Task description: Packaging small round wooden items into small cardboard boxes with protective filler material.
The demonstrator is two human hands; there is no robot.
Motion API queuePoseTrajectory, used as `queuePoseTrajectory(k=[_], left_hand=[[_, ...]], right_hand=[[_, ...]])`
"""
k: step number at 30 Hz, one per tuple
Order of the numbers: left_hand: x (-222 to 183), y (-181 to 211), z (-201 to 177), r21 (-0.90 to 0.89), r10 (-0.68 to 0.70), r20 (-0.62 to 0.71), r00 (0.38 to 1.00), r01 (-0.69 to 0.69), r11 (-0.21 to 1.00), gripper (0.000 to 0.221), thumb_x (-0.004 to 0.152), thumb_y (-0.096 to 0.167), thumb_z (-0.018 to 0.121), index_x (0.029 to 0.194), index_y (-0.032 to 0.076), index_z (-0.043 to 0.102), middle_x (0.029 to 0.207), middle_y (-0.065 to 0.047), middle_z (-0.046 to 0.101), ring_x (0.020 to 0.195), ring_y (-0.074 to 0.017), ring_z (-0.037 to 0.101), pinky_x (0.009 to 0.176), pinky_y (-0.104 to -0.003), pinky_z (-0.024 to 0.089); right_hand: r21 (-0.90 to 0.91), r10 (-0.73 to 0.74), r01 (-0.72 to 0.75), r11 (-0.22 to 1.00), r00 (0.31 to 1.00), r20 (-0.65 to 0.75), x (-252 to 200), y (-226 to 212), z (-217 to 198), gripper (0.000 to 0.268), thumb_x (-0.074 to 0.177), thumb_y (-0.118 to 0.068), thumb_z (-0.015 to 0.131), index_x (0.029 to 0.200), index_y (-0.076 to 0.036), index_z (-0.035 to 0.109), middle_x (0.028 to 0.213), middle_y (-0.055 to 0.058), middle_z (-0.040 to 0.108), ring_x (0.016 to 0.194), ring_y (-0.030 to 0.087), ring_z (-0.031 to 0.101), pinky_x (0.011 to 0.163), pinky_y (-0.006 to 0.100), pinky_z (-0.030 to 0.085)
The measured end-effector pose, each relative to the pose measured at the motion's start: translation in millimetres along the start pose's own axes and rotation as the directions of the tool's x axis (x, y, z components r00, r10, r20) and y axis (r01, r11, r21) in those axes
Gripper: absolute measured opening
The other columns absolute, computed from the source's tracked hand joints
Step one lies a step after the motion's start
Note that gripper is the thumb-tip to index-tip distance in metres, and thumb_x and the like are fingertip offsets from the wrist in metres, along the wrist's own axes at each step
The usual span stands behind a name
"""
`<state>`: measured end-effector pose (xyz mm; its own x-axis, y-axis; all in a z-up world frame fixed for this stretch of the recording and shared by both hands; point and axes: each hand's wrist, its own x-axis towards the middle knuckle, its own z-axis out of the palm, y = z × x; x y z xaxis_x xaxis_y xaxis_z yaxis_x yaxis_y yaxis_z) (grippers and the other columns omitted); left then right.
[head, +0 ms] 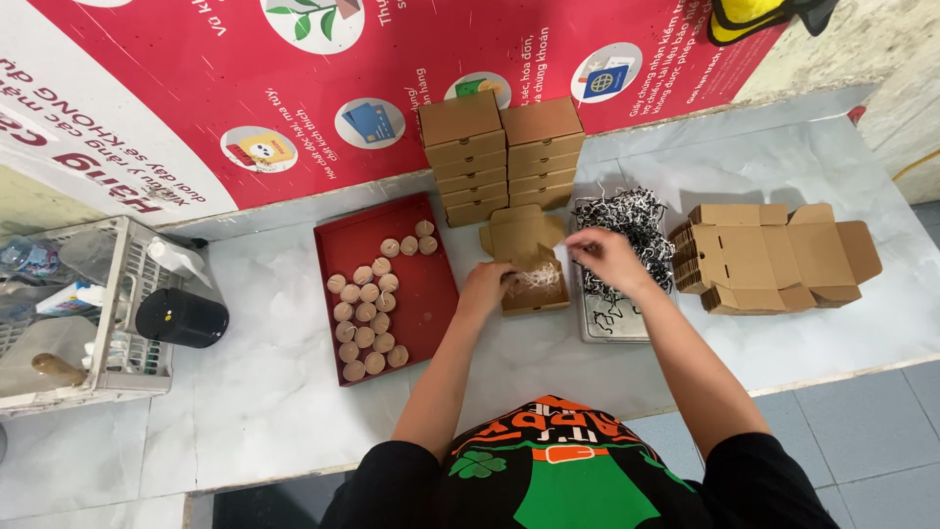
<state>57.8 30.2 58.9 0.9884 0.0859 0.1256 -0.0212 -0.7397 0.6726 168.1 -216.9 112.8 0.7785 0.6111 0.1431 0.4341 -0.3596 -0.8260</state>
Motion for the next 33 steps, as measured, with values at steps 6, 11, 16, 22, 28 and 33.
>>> queuePoseTrajectory(k=[6, 11, 16, 22, 28, 33], left_hand=[[-1, 18, -3, 0.125, -0.123, 0.224, 0.967, 0.097, 0.987, 0.036, 0.088, 0.023, 0.075, 0.124, 0.024, 0.072, 0.114, -0.006, 0.074, 0.108, -0.0278, 0.068, 0.092, -0.042, 0.055], [7, 29, 17, 0.329, 0.130, 0.119, 0.984, -0.163, 0.930, 0.031, 0.075, 0.031, 0.082, 0.105, 0.022, 0.079, 0.131, 0.001, 0.066, 0.131, -0.0255, 0.051, 0.104, -0.051, 0.040], [27, 35, 57, 0.243, 0.219, 0.004, 0.976, -0.213, 0.946, 0.032, 0.088, 0.028, 0.074, 0.119, 0.021, 0.073, 0.130, 0.002, 0.067, 0.128, -0.0240, 0.054, 0.103, -0.050, 0.040], [37, 67, 85, 0.178, 0.316, -0.003, 0.949, -0.311, 0.934, 0.028, 0.098, 0.025, 0.068, 0.125, 0.018, 0.070, 0.133, -0.003, 0.064, 0.131, -0.0240, 0.053, 0.107, -0.048, 0.041], [38, 94, 84, 0.261, 0.200, 0.116, 0.973, -0.224, 0.939, 0.044, 0.088, 0.030, 0.073, 0.130, 0.019, 0.069, 0.148, -0.014, 0.047, 0.140, -0.0339, 0.041, 0.112, -0.055, 0.034], [51, 105, 108, 0.183, 0.335, 0.092, 0.938, -0.347, 0.920, 0.059, 0.086, 0.042, 0.072, 0.140, 0.021, 0.060, 0.162, -0.025, 0.023, 0.150, -0.0423, 0.026, 0.120, -0.064, 0.015]], right_hand=[[0.019, 0.049, -0.045, 0.999, 0.968, -0.245, -11, 54, -38, 0.018, 0.097, 0.002, 0.062, 0.114, -0.003, 0.066, 0.111, 0.012, 0.076, 0.106, 0.021, 0.075, 0.094, 0.033, 0.059], [-0.235, 0.119, -0.181, 0.955, 0.959, -0.256, -29, 79, -46, 0.023, 0.094, -0.004, 0.066, 0.118, -0.003, 0.064, 0.109, 0.016, 0.075, 0.100, 0.031, 0.074, 0.088, 0.040, 0.058], [-0.544, 0.096, -0.240, 0.804, 0.956, -0.278, -31, 36, -32, 0.031, 0.090, -0.020, 0.076, 0.116, -0.007, 0.067, 0.108, 0.018, 0.072, 0.103, 0.038, 0.068, 0.083, 0.048, 0.056], [-0.673, -0.185, -0.046, 0.738, 0.946, -0.268, -6, 25, -9, 0.036, 0.092, -0.028, 0.080, 0.124, -0.013, 0.074, 0.106, 0.013, 0.068, 0.103, 0.036, 0.062, 0.091, 0.047, 0.052], [-0.556, 0.020, -0.199, 0.807, 0.950, -0.312, 4, 101, -11, 0.023, 0.077, -0.021, 0.083, 0.097, -0.011, 0.081, 0.100, 0.014, 0.069, 0.102, 0.035, 0.064, 0.090, 0.047, 0.052], [0.053, 0.161, -0.152, 0.987, 0.942, -0.294, -7, 128, -33, 0.022, 0.085, -0.018, 0.079, 0.102, -0.003, 0.078, 0.102, 0.012, 0.071, 0.094, 0.023, 0.069, 0.084, 0.034, 0.054]])
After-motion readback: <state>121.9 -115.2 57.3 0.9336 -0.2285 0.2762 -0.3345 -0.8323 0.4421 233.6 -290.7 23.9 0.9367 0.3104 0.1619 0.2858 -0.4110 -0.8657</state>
